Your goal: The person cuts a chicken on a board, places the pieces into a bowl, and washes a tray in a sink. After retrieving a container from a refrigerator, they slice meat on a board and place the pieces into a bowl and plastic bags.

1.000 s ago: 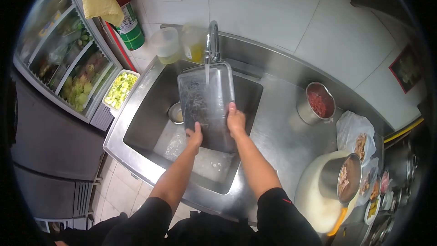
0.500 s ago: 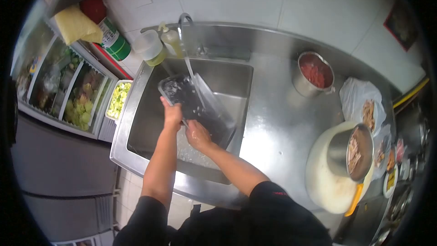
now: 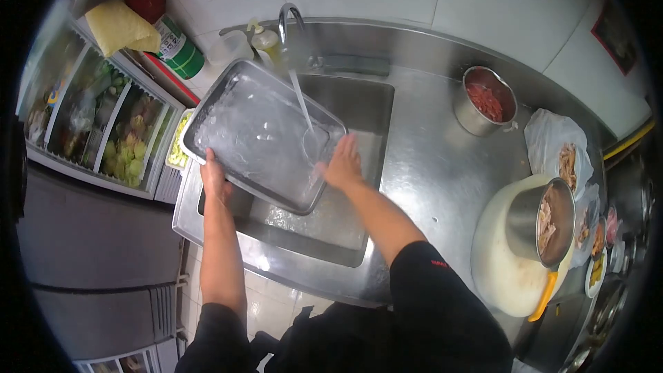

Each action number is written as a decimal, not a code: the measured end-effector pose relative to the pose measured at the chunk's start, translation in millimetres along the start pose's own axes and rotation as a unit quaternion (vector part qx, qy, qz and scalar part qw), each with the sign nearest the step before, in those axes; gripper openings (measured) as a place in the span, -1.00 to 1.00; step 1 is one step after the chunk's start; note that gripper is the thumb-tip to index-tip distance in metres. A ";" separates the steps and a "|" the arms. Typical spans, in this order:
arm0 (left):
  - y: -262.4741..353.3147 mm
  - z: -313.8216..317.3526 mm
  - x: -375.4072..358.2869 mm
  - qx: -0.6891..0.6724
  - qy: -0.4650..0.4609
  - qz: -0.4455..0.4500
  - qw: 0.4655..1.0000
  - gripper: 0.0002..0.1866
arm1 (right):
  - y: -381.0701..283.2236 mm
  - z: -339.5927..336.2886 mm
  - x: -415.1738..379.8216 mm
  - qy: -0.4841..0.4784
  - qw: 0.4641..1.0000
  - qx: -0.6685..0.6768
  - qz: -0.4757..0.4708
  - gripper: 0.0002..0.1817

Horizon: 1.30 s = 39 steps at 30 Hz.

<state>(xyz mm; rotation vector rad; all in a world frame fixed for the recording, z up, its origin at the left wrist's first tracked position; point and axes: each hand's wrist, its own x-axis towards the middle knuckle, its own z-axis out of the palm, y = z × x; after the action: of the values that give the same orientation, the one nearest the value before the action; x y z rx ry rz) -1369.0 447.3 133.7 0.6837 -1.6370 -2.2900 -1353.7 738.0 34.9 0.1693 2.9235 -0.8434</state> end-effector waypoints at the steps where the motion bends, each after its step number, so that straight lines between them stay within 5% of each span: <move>1: 7.7 -6.9 2.8 0.014 -0.016 -0.019 1.000 -0.43 | 10.1 8.0 15.1 0.051 0.997 0.046 0.019 0.06; 2: 15.2 -10.2 4.1 0.027 -0.031 -0.036 0.999 -0.43 | 17.7 9.4 28.1 0.102 0.990 0.092 0.035 0.02; 5: 37.6 -3.5 5.6 0.088 -0.077 -0.019 0.993 -0.33 | 27.1 -44.5 47.3 -0.177 0.961 0.208 -0.038 -0.23; 8: 52.4 2.7 -1.4 0.004 -0.235 -0.084 0.968 -0.13 | 41.0 -0.3 47.0 -0.098 0.972 0.211 -0.033 -0.42; 11: 44.4 -6.9 -34.4 -0.095 -0.407 -0.093 0.903 -0.01 | 16.5 1.2 -0.5 -0.126 0.905 0.380 0.142 -0.44; 12: 29.1 -13.5 -53.9 -0.098 -0.374 -0.068 0.920 0.00 | 20.9 27.3 -2.1 -0.110 0.896 0.388 0.184 -0.48; 13: 6.6 -34.9 -63.1 -0.125 -0.277 -0.177 0.936 -0.02 | 6.0 21.3 -22.2 -0.104 0.860 0.454 0.208 -0.50; 14: -32.3 -48.1 -64.9 -0.194 -0.246 -0.182 0.932 -0.06 | -13.5 13.0 -42.1 -0.097 0.818 0.518 0.229 -0.51; 15: -40.3 -41.8 -90.0 -0.182 -0.260 -0.111 0.942 -0.22 | -16.7 30.2 -49.5 -0.077 0.826 0.507 0.233 -0.53; 17: -43.7 6.4 -140.9 0.122 -0.030 -0.023 0.992 -0.41 | -30.9 58.7 -65.6 -0.048 0.841 0.480 0.247 -0.56; 18: -58.2 9.6 -142.3 0.166 -0.021 0.007 0.986 -0.43 | -45.9 67.0 -77.2 -0.037 0.847 0.464 0.257 -0.58; 20: -97.1 9.5 -127.2 0.250 -0.004 0.069 0.966 -0.43 | -60.4 59.8 -89.8 -0.041 0.839 0.465 0.279 -0.61; 22: -98.8 5.4 -112.9 0.211 -0.047 0.026 0.976 -0.38 | -70.1 40.9 -96.3 -0.067 0.806 0.499 0.310 -0.63; 25: -91.1 6.0 -106.0 0.240 -0.072 -0.012 0.968 -0.34 | -41.3 69.2 -69.0 -0.033 0.853 0.429 0.296 -0.62; 27: -67.4 10.4 -119.2 0.276 -0.055 -0.028 0.959 -0.28 | -25.0 59.1 -41.6 -0.018 0.874 0.409 0.261 -0.43; 29: -50.5 -3.3 -115.0 0.296 -0.088 0.001 0.951 -0.19 | 7.5 87.0 11.1 0.044 0.877 0.346 0.331 -0.28; 31: -17.2 0.3 -123.9 0.320 -0.093 0.006 0.943 -0.10 | 11.4 42.5 23.6 -0.048 0.918 0.250 0.303 -0.12; 34: -32.4 -8.2 -111.9 0.310 -0.113 0.044 0.943 -0.09 | -9.2 22.8 20.9 -0.077 0.982 -0.118 0.127 -0.09; 37: -53.9 0.0 -106.4 0.197 -0.141 -0.021 0.970 -0.08 | -55.5 45.0 20.3 -0.110 0.983 0.061 0.130 -0.07; 39: -60.9 10.0 -106.3 0.189 -0.144 -0.052 0.970 -0.08 | -88.8 52.5 12.3 -0.140 0.981 0.052 0.126 -0.07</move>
<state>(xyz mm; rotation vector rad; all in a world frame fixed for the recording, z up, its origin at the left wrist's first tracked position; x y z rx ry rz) -1278.2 524.6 103.7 0.5394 -2.2610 -2.2514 -1374.4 636.2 35.8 0.3849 2.5330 -0.8965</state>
